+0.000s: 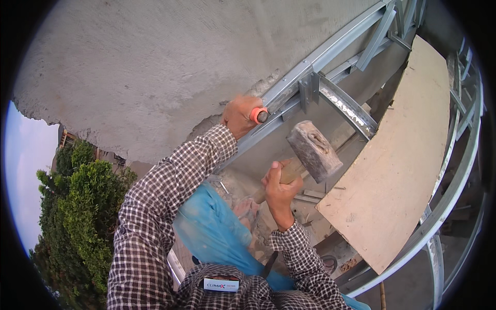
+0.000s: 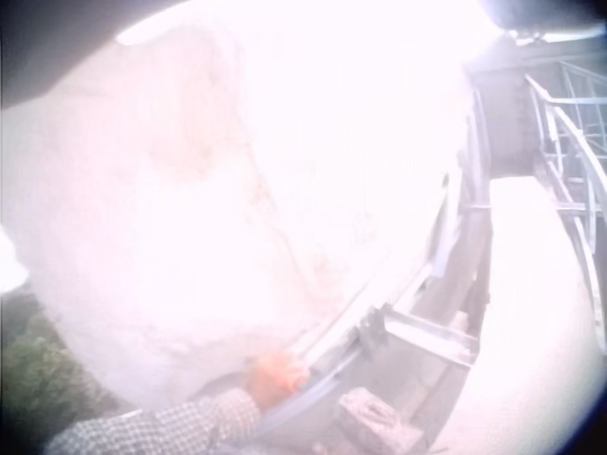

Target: The person positions a metal frame on a roof structure, then places a large board onto the frame. They use a hammer and a punch tool to secure the board to the frame by repeatedly striking the punch.

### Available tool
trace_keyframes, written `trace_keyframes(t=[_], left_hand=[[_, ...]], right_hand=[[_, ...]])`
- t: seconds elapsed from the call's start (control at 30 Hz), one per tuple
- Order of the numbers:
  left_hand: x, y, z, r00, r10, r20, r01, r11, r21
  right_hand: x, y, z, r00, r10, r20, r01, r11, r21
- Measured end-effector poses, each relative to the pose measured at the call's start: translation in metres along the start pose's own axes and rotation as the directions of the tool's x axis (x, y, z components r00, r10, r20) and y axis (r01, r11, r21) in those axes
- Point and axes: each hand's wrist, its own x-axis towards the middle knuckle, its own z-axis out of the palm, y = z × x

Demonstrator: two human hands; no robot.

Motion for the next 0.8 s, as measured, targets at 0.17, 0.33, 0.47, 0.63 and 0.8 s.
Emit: trace_keyframes(t=[0.17,0.33,0.47,0.63,0.8], left_hand=[[-0.014,-0.015,-0.01,0.991,-0.136,0.001,0.135,0.99,-0.044],[-0.007,-0.007,-0.008,0.997,-0.071,-0.037,0.07,0.997,-0.037],[0.0,-0.001,-0.004,0.999,-0.043,-0.024,0.044,0.999,0.016],[-0.001,-0.008,-0.009,0.998,0.027,-0.048,-0.026,1.0,0.017],[-0.011,-0.013,-0.014,0.992,-0.124,-0.035,0.126,0.99,0.059]], right_hand=[[-0.02,-0.017,-0.005,0.889,0.438,0.134,-0.447,0.893,0.049],[0.059,-0.142,-0.035,0.891,-0.324,-0.318,0.433,0.817,0.381],[0.06,-0.134,-0.036,0.807,-0.343,-0.481,0.531,0.778,0.337],[-0.005,0.014,0.022,0.961,0.22,0.167,-0.183,0.96,-0.211],[0.014,-0.078,-0.01,0.993,0.115,0.018,-0.117,0.968,0.224]])
